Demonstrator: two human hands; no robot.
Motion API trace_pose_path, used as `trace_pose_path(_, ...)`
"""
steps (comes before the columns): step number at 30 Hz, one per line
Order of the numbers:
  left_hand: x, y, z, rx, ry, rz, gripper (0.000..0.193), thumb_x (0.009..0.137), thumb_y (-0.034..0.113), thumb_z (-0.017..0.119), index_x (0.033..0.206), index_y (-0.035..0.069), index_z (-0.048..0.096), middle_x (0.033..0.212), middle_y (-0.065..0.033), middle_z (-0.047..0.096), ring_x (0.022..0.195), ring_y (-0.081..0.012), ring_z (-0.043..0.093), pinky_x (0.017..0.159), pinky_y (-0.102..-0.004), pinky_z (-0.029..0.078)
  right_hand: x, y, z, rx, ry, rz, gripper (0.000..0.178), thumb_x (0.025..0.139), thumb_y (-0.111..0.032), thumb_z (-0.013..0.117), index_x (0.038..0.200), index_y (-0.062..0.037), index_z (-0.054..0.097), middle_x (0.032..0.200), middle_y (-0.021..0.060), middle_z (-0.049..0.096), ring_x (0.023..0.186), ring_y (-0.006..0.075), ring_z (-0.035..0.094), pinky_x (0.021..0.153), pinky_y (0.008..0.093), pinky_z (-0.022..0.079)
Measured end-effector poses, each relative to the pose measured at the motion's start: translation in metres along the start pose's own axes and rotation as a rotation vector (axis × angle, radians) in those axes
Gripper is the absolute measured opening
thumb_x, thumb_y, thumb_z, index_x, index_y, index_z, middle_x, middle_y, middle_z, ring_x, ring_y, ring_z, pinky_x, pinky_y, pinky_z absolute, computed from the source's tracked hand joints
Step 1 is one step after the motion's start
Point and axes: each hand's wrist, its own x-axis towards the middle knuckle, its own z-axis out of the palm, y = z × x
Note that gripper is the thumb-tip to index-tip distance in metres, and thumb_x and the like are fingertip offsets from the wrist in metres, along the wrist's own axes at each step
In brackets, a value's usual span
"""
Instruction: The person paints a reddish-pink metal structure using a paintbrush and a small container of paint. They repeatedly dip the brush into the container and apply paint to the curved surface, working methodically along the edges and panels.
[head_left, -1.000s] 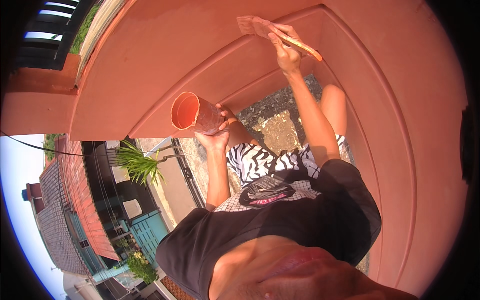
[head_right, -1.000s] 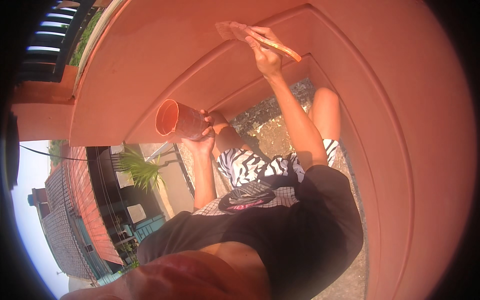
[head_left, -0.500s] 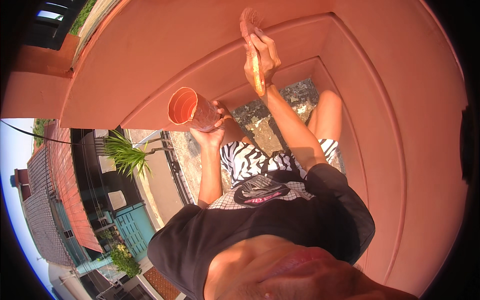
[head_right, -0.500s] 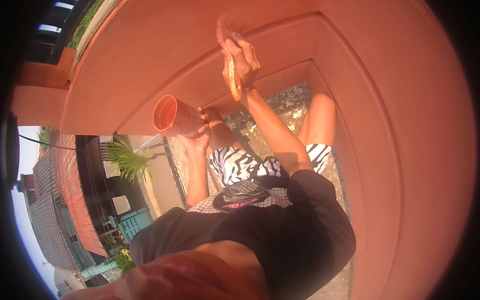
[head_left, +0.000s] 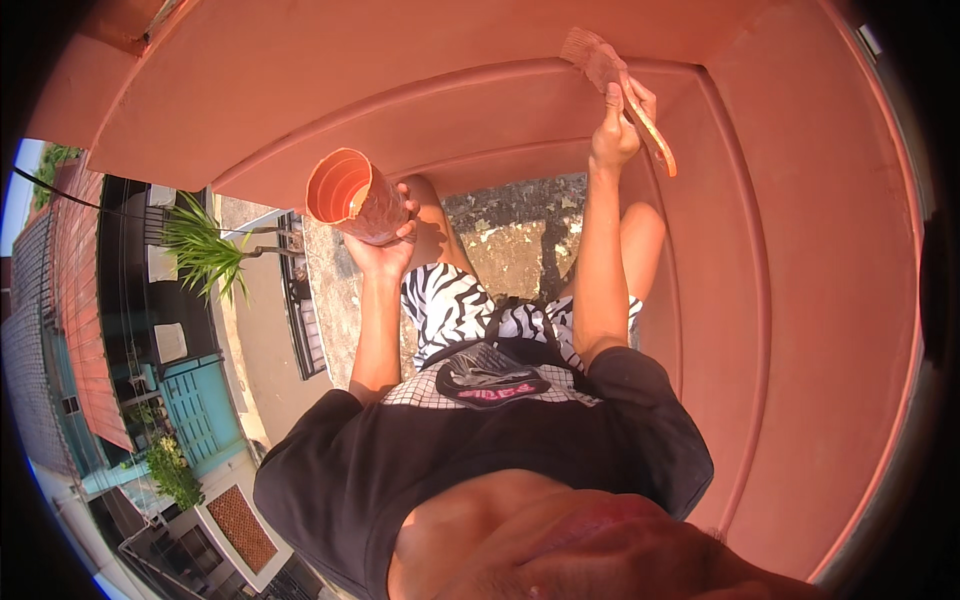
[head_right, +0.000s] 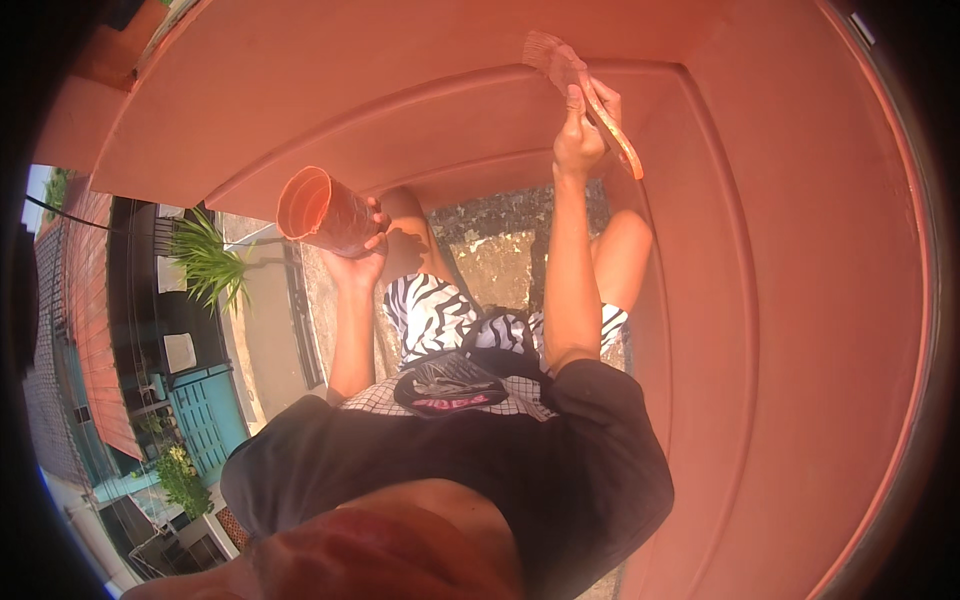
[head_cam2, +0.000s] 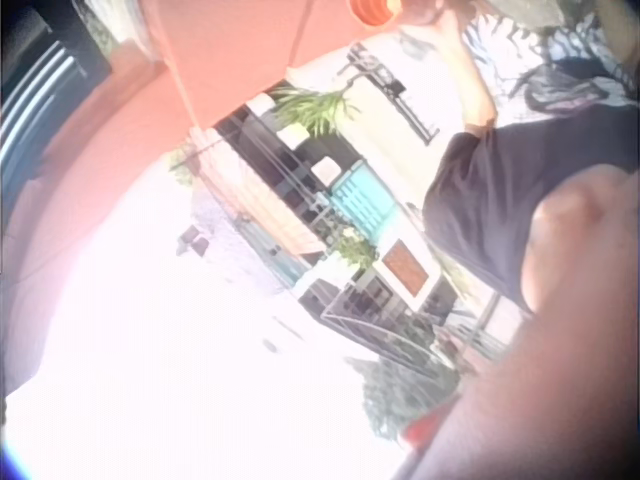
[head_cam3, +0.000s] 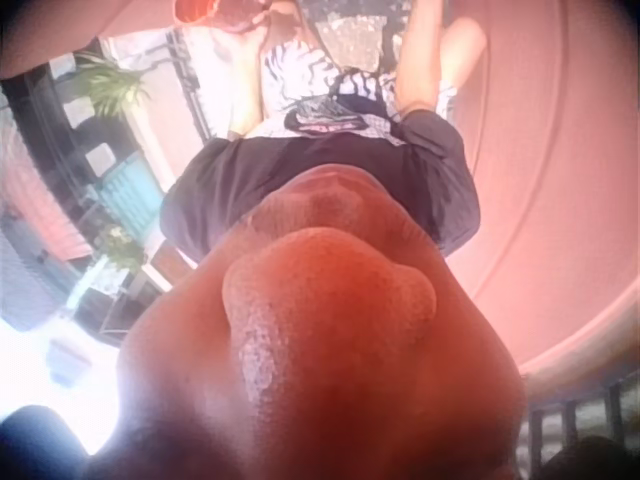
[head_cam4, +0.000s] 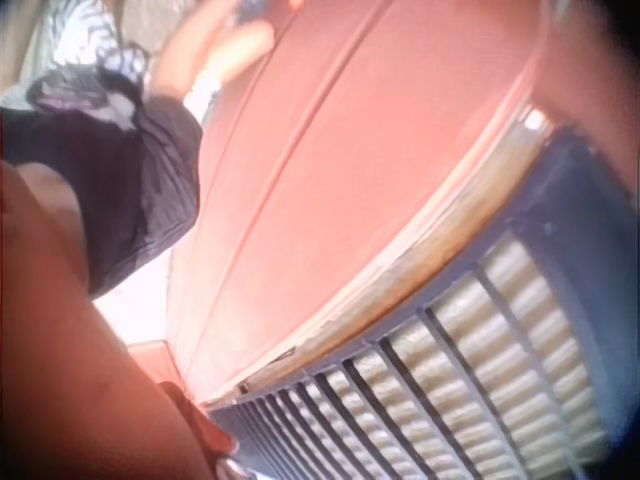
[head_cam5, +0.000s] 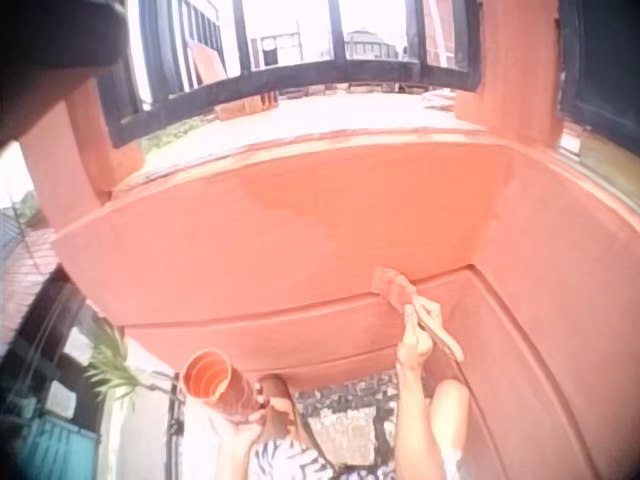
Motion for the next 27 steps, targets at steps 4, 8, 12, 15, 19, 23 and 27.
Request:
trace_pose_path(4, 0.002, -0.001, 0.002, 0.001, 0.037, 0.003, 0.053, 0.096, 0.048, 0.055, 0.131, 0.009, 0.058, 0.124, -0.0215, 0.057, 0.101, -0.0338, 0.054, 0.058, -0.0294, 0.051, -0.004, 0.001, -0.003, -0.168, 0.18, -0.188, 0.024, 0.099, -0.01, 0.071, 0.116, 0.0033, 0.062, 0.115, 0.0134, 0.066, 0.104, 0.0231, 0.064, 0.093, 0.0369, 0.053)
trace_pose_path(8, 0.002, -0.003, 0.002, -0.01, 0.026, -0.011, 0.054, 0.095, 0.049, 0.056, 0.132, 0.01, 0.058, 0.124, -0.0216, 0.057, 0.101, -0.0335, 0.054, 0.058, -0.0293, 0.051, -0.049, -0.005, 0.039, -0.303, 0.013, -0.321, 0.025, 0.096, -0.005, 0.07, 0.119, 0.0005, 0.061, 0.125, 0.0192, 0.066, 0.109, 0.0334, 0.067, 0.092, 0.041, 0.056)
trace_pose_path(12, 0.005, -0.003, -0.001, -0.077, 0.04, -0.022, 0.062, 0.094, 0.058, 0.053, 0.133, 0.01, 0.057, 0.123, -0.0232, 0.059, 0.098, -0.0367, 0.057, 0.057, -0.0324, 0.05, -0.103, -0.011, 0.065, -0.156, -0.331, -0.287, 0.028, 0.087, 0.001, 0.074, 0.114, -0.0026, 0.067, 0.121, 0.0196, 0.069, 0.103, 0.0391, 0.071, 0.082, 0.0425, 0.06)
trace_pose_path(15, 0.004, -0.001, -0.003, -0.066, 0.019, -0.021, 0.063, 0.093, 0.059, 0.054, 0.133, 0.01, 0.056, 0.123, -0.023, 0.059, 0.099, -0.0367, 0.057, 0.057, -0.0322, 0.05, -0.108, -0.013, 0.06, -0.059, -0.527, -0.292, 0.023, 0.087, -0.001, 0.076, 0.109, -0.0015, 0.069, 0.117, 0.0198, 0.071, 0.103, 0.0358, 0.072, 0.082, 0.0404, 0.06)
trace_pose_path(19, 0.002, 0.002, -0.006, -0.057, 0.017, -0.01, 0.06, 0.093, 0.057, 0.056, 0.133, 0.012, 0.058, 0.124, -0.0228, 0.058, 0.101, -0.0357, 0.056, 0.058, -0.0314, 0.051, -0.064, -0.008, 0.032, 0.022, -0.334, -0.05, 0.02, 0.092, -0.007, 0.076, 0.109, 0.0008, 0.068, 0.109, 0.013, 0.072, 0.098, 0.0226, 0.069, 0.087, 0.0352, 0.056)
trace_pose_path(23, 0.0, 0.003, -0.008, -0.039, -0.019, -0.015, 0.052, 0.094, 0.05, 0.057, 0.131, 0.013, 0.061, 0.126, -0.0223, 0.058, 0.103, -0.0337, 0.054, 0.06, -0.0295, 0.051, -0.006, 0.01, -0.009, -0.147, 0.036, -0.04, 0.024, 0.098, -0.017, 0.074, 0.108, 0.0029, 0.066, 0.106, 0.0084, 0.067, 0.098, 0.0176, 0.062, 0.091, 0.0332, 0.051)
trace_pose_path(27, 0.002, 0.001, -0.007, -0.046, 0.019, -0.02, 0.05, 0.095, 0.048, 0.056, 0.13, 0.013, 0.061, 0.125, -0.0222, 0.058, 0.103, -0.0341, 0.054, 0.059, -0.0296, 0.051, 0.011, 0.015, -0.024, -0.207, 0.26, -0.128, 0.027, 0.1, -0.019, 0.071, 0.11, 0.0039, 0.063, 0.113, 0.0112, 0.065, 0.102, 0.0205, 0.063, 0.091, 0.0355, 0.052)
